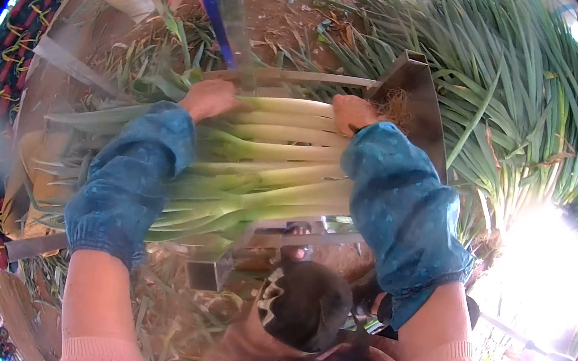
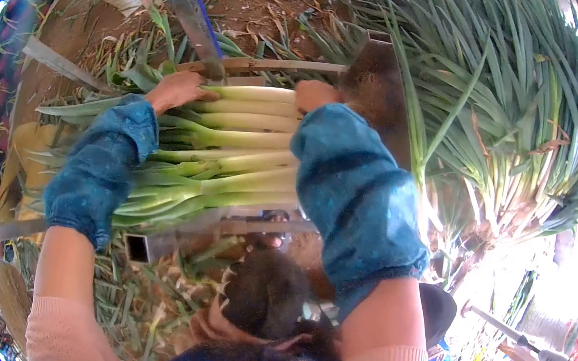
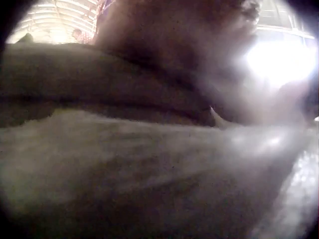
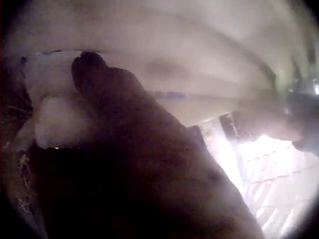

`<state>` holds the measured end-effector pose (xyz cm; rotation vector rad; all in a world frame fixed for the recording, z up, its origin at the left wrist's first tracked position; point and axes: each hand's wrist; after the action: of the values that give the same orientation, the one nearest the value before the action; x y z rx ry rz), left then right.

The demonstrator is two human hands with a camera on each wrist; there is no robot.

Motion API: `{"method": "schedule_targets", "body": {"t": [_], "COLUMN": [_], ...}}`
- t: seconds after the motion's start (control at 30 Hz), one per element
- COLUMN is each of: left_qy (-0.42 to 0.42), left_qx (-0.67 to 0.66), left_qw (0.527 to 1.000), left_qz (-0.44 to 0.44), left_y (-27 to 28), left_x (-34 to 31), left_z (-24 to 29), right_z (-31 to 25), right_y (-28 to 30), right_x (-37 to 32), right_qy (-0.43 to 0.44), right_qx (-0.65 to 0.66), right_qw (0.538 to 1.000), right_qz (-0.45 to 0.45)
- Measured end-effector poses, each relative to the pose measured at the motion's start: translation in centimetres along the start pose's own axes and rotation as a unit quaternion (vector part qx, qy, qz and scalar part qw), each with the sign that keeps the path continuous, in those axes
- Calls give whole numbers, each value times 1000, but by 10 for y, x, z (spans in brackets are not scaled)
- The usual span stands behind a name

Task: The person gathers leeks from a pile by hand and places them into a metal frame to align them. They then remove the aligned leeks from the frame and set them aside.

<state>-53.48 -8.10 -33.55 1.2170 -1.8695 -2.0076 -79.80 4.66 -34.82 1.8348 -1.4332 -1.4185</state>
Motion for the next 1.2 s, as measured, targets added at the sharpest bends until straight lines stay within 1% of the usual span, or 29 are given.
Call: {"method": "schedule_targets", "body": {"t": [0.03,0.1,0.13,0.17,0.27,0.3,0.37,0.4,0.47,0.53,0.57,0.6,0.67,0.7,0.73,0.8,0.83,0.9,0.93,0.97,1.03,1.07,1.1,1.2], "left_qy": [10,46,63,59,48,42,28,37,46,61,59,63,114,148,160,175,185,199,166,130,45,-6,-58,-88], "left_qx": [-5,-15,-17,-19,-13,-2,4,1,-7,79,71,66,25,2,-4,-18,43,158,111,65,-61,-49,-36,-206], "left_qw": [1000,998,996,995,992,991,986,993,999,995,996,996,993,989,987,980,977,962,968,967,958,948,934,927], "left_qz": [-22,31,59,74,116,129,162,113,17,14,21,23,14,9,35,94,97,102,155,208,276,314,352,300], "left_y": [6,7,8,6,-6,-12,-12,-7,11,28,35,37,33,29,21,4,9,25,32,42,57,69,79,86], "left_x": [-2,-13,-17,-19,-15,-10,-8,-10,-17,-35,-46,-55,-73,-88,-99,-111,-118,-128,-129,-129,-119,-117,-114,-100], "left_z": [4,16,19,21,18,16,17,17,21,13,-2,-20,-49,-65,-83,-108,-112,-111,-109,-103,-70,-42,-22,-5], "right_z": [-5,-31,-43,-49,-51,-52,-46,-43,-48,-44,-41,-39,-42,-54,-63,-71,-76,-88,-93,-96,-104,-109,-113,-108], "right_y": [-14,-20,-20,-19,-15,-20,-33,-39,-45,-50,-47,-41,-23,-4,14,29,35,58,64,70,81,89,97,108], "right_x": [-2,-17,-25,-28,-25,-19,-3,5,7,-1,-2,-4,-6,-19,-30,-37,-41,-57,-64,-65,-82,-94,-109,-144], "right_qy": [17,63,40,19,7,-30,-56,-69,-76,-77,-56,-62,-58,-68,-78,-33,-14,58,92,149,226,263,284,346], "right_qx": [18,10,-9,-29,-28,-59,-77,-86,-106,-131,-142,-161,-191,-150,-110,-89,-80,-59,-46,-41,-43,-44,-41,-26], "right_qw": [995,981,981,979,969,969,970,970,957,940,941,934,921,943,961,972,975,979,979,965,933,913,903,871], "right_qz": [95,181,190,200,244,240,223,215,260,306,301,313,334,288,242,217,205,186,173,211,277,310,319,348]}}
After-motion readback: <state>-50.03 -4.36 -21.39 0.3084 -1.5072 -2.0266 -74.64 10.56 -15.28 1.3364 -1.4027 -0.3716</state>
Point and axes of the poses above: each hand's wrist, its own x-axis towards the middle knuckle, its own y-axis out of the back of the hand, z = x × y, and after that the axes turned 15 degrees about x, right-handed
